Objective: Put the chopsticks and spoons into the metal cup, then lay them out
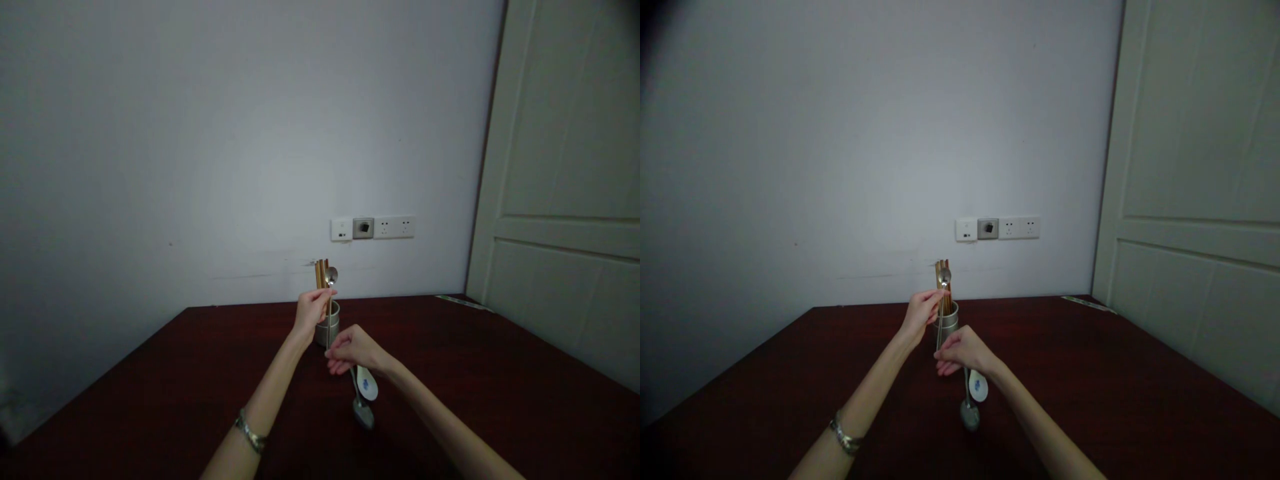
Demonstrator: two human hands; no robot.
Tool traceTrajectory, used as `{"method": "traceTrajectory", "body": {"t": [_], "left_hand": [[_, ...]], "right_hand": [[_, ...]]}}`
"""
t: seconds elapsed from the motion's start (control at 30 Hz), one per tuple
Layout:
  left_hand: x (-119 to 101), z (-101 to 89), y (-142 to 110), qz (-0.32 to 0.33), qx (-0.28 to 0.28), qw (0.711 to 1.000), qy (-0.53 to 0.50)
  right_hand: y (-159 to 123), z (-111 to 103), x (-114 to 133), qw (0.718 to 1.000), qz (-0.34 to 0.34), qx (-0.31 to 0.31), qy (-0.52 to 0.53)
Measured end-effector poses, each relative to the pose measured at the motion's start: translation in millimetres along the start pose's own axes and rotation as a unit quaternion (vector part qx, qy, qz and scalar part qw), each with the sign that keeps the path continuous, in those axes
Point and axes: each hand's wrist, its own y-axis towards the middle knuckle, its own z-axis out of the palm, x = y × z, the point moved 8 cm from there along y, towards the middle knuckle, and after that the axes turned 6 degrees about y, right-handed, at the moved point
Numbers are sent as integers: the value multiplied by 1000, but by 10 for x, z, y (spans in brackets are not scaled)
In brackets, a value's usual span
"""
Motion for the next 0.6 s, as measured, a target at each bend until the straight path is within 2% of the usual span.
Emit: {"method": "traceTrajectory", "body": {"t": [0.37, 0.5, 0.6], "left_hand": [[-98, -85, -11, -2, 36, 987, 156], [-146, -148, 10, 8, 18, 986, 166], [-230, -246, 104, 28, -14, 987, 156]], "right_hand": [[82, 10, -123, 1000, 1, 4, 1], [60, 13, -86, 1000, -2, 0, 0], [16, -103, 36, 1000, -25, 2, -5]]}}
